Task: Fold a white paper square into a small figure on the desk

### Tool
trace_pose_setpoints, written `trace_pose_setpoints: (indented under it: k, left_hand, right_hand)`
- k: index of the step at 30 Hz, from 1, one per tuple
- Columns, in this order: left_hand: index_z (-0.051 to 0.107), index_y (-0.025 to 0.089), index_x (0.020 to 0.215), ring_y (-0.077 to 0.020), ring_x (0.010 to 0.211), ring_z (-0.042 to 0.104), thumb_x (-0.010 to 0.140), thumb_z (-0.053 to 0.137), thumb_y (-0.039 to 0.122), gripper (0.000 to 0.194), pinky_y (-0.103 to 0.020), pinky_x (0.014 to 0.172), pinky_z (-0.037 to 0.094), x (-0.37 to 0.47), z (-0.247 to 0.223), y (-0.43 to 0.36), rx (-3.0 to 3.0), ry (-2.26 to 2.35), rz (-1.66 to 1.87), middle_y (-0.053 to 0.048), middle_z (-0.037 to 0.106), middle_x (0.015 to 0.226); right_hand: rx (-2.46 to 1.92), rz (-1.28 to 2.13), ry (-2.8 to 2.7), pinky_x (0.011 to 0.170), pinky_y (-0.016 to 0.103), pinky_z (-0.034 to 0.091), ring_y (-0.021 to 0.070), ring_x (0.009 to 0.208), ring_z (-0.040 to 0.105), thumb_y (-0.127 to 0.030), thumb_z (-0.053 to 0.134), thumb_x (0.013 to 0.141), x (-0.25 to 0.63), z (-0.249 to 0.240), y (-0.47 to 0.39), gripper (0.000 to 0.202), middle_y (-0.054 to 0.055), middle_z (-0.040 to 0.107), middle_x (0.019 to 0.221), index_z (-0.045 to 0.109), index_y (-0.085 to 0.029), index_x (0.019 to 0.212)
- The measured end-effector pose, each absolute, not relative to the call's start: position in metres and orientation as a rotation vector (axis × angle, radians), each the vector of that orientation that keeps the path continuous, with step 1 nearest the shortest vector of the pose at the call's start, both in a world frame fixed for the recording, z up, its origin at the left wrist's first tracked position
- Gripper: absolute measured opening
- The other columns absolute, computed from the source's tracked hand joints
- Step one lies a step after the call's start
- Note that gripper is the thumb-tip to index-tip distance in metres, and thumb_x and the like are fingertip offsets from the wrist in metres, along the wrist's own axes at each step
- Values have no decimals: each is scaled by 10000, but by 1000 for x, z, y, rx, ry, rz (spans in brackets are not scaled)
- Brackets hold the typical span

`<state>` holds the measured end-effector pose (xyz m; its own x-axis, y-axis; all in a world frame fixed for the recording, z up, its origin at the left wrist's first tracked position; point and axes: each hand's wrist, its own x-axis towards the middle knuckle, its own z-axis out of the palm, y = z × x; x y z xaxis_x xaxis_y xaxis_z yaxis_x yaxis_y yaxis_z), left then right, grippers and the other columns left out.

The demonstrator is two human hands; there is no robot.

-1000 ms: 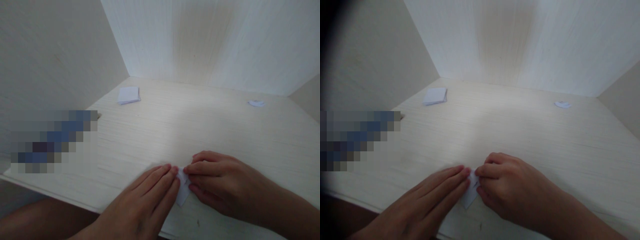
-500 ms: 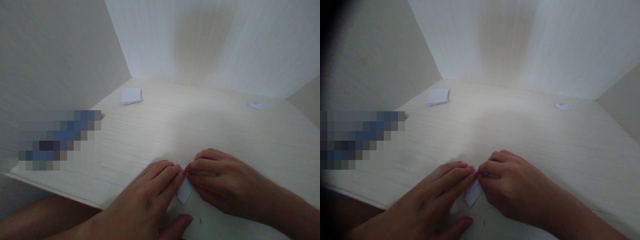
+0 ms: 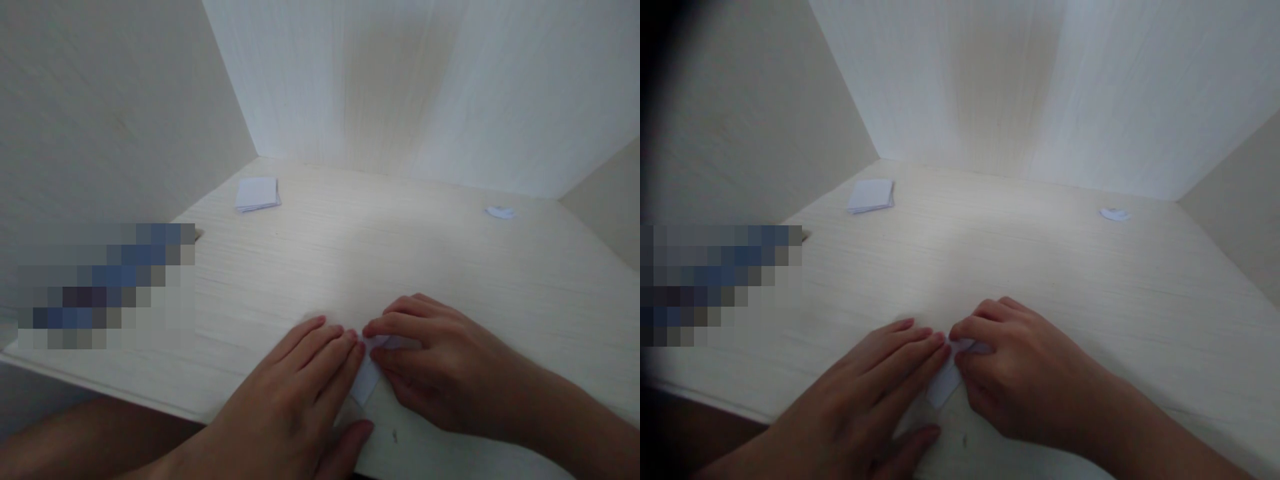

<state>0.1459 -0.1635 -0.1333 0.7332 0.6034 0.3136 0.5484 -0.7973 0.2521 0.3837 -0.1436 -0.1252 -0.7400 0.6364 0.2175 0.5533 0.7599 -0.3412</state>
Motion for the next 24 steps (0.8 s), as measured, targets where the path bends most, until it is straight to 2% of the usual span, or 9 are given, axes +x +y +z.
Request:
trace_pose_setpoints:
  k: [3,6,10,14,17,20,24]
  left_hand:
    - [580,82,1292,-290,1216,592,898,611,369,488,-451,1120,455,146,-134,-165,2840,925,613,-136,664,1285]
    - [591,85,1257,-276,1206,603,885,614,358,462,-435,1135,438,146,-129,-163,2842,888,619,-135,677,1265]
    - [614,112,1196,-273,1155,624,851,632,355,423,-467,1145,416,147,-124,-161,2790,875,581,-119,708,1166]
    - [613,115,1186,-274,1135,624,818,644,343,434,-486,1152,399,148,-128,-162,2760,870,598,-116,698,1155]
    - [609,116,1181,-279,1131,616,811,642,361,445,-495,1163,378,149,-132,-162,2740,865,606,-118,685,1156]
    - [586,129,1222,-280,1147,603,818,630,392,484,-505,1199,316,150,-134,-160,2745,817,558,-112,662,1196]
    - [599,129,1181,-273,1137,607,781,657,428,503,-489,1242,214,153,-133,-157,2784,797,523,-105,664,1156]
  right_hand:
    - [-911,317,-2667,926,394,458,209,973,621,-147,587,919,381,-123,-147,137,57,718,1050,685,-197,1000]
    - [-907,264,-2689,924,403,445,220,993,630,-162,571,923,379,-122,-151,140,73,729,1070,683,-193,1000]
    - [-914,157,-2704,968,449,389,257,1097,609,-168,562,909,377,-123,-155,184,89,719,1166,670,-182,1057]
    - [-933,118,-2721,1008,489,322,277,1165,575,-185,570,892,378,-124,-159,221,85,706,1216,647,-188,1100]
    - [-963,113,-2755,1035,494,301,278,1183,559,-163,580,844,377,-122,-162,333,100,691,1245,615,-183,1175]
    - [-996,91,-2770,1095,510,258,269,1177,554,-137,581,793,376,-121,-164,409,96,698,1216,596,-189,1198]
    - [-1011,31,-2755,1187,558,121,259,1160,555,-115,555,746,377,-121,-165,478,88,728,1054,571,-165,1220]
